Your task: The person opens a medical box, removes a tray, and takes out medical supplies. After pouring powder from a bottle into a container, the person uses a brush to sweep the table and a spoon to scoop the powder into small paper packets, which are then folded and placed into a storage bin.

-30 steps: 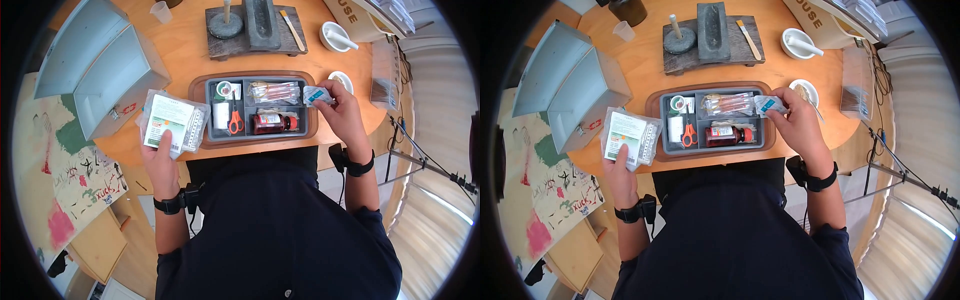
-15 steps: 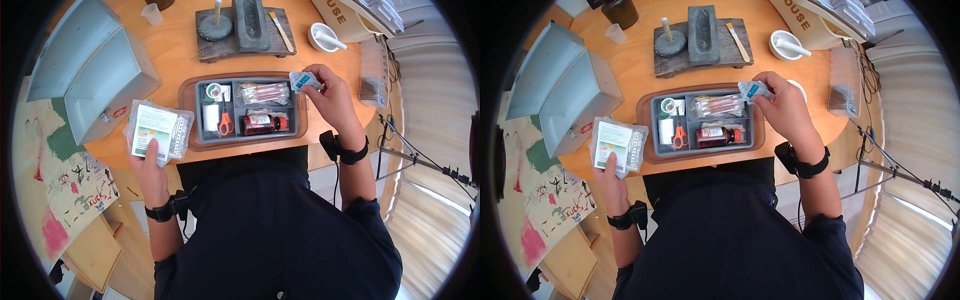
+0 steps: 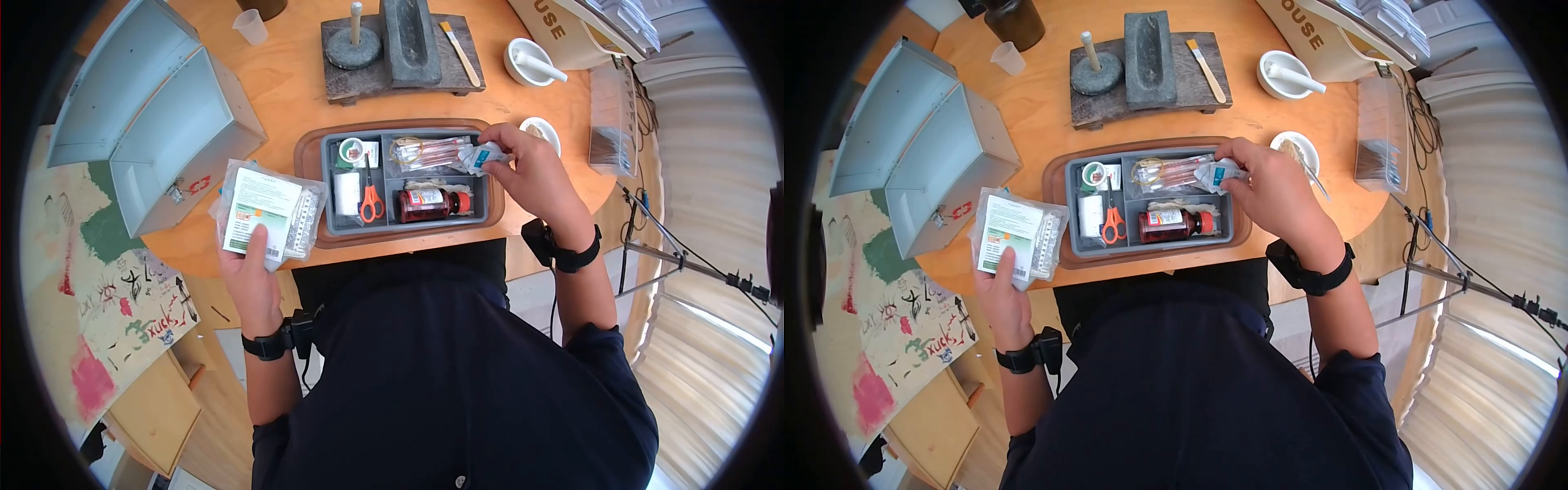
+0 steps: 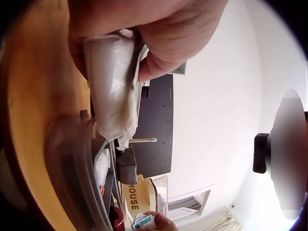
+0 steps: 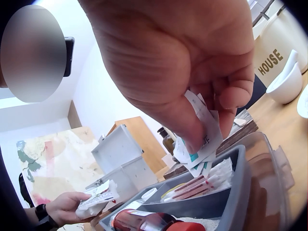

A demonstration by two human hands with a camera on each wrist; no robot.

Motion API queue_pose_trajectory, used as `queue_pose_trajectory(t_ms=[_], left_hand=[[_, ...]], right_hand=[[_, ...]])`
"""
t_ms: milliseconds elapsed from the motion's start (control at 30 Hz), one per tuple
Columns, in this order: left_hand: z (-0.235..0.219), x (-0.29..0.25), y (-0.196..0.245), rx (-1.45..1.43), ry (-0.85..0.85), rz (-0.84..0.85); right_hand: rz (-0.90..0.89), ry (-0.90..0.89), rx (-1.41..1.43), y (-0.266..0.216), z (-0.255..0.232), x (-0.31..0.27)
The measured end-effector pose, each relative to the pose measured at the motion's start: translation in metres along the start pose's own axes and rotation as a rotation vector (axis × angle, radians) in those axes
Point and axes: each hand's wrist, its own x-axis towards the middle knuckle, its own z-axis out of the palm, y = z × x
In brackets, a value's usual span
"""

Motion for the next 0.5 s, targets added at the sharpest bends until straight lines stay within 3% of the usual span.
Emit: queue_pose_trajectory(t_ms=[167, 233, 333, 500], left_hand=[[-0.002, -0.001, -0.003, -0.005, -0.020, -0.003], [-0.001, -0.001, -0.003, -0.005, -0.024, -0.005], [0.007, -0.003, 0.001, 0.001, -0.008, -0.003], [0.008, -0.004, 0.001, -0.083, -0.036, 0.011]], right_hand=[[-0.087, -0.072, -0.060, -0.004, 0.006, -0.004], [-0.211, -0.113, -0.169, -0.002, 0.011, -0.003], [-0.177, -0.207, -0.305, -0.007, 0.017, -0.003], [-0.310, -0.166, -0.285, -0.024, 0.008, -0.003]])
